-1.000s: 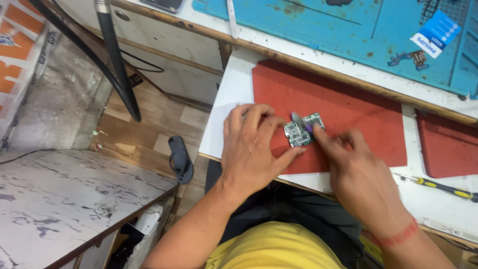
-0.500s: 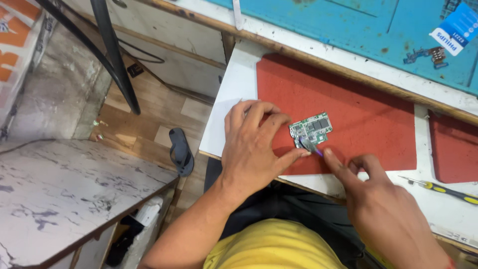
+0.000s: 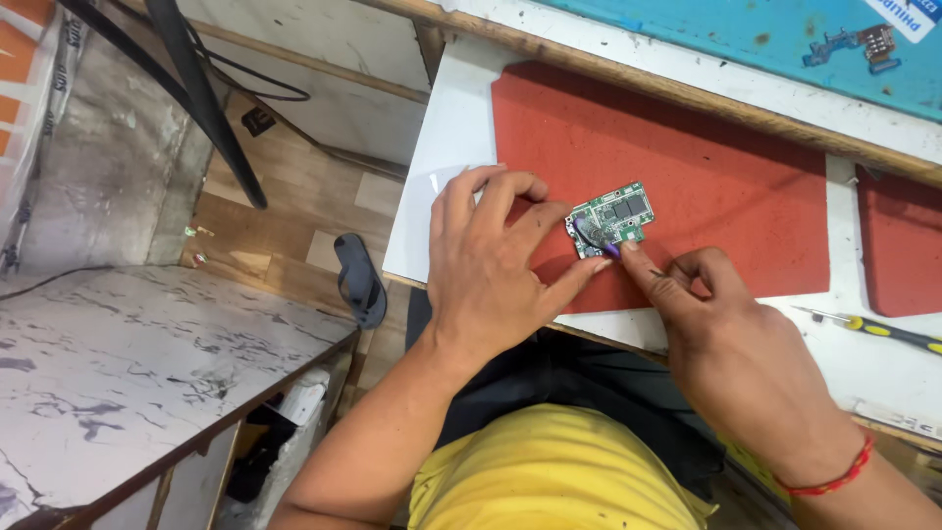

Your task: The person uses a hot air gun to heat a small circuit board placed on a red mat, then switches to a toothbrush to scrub the board's surface. The person holds the board steady with one hand while operating the tools with the other.

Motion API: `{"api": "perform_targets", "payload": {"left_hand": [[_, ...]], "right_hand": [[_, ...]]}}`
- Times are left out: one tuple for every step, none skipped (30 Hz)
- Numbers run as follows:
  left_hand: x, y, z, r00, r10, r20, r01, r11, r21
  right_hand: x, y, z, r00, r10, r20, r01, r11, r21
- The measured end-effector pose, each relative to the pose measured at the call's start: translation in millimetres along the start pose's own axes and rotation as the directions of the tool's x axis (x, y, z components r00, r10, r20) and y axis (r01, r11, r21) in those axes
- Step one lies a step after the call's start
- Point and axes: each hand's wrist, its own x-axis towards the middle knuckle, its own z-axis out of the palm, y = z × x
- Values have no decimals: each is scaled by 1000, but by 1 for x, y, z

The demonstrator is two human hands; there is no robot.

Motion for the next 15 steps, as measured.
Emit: {"api": "perform_targets", "payload": {"left_hand": [[-1,0,0,1000,3,-5,-3,1000,5],[-2,0,-1,1000,6,-9,-6,1000,11],[-2,1,-1,1000,1,-16,-1,1000,11],[-2,1,0,1000,-3,-22,4,1000,12],[-3,1,0,1000,-6,-20,6,1000,13],[-2,0,1,1000,-3,-23,3,1000,16],[-4,0,2,1000,-4,-18,4,1000,16],[-6,0,1,1000,-5,-13,6,1000,16],[-4,0,2,1000,2,-14,-2,1000,15],[-3,0,2,1000,9,-16,-9,1000,14],[-3,0,1,1000,13,-9,-13,1000,14],[-3,1,3,1000,6,-12,-6,1000,14],[-3,1,2,1000,1,-3,-1,1000,19],[-4,1,1,1000,-4,5,4,1000,24],[-2,1,1,1000,7,-2,-7,1000,25]], "right_hand": [[-2,-3,-1,996,22,88,-19,999,-35],[1,-3,-3,999,37,34,-37,999,-12],[6,-1,-4,998,51,-22,-51,999,12],[10,1,-5,995,66,-78,-63,997,37],[6,0,-5,998,65,1,-65,998,-15],[-2,-2,-5,995,67,79,-62,996,-66],[-8,-4,-4,983,77,166,-59,992,-115],[-8,-4,-2,994,63,92,-60,997,-43],[-1,-2,-1,999,53,-3,-53,998,16],[5,0,-1,994,46,-98,-39,996,75],[6,0,0,997,34,-74,-30,998,52],[6,0,0,999,23,-49,-21,999,30],[5,-2,2,1000,18,-21,-17,1000,19],[5,-2,3,998,11,-55,-9,999,48],[8,1,1,995,0,-96,7,998,66]]}}
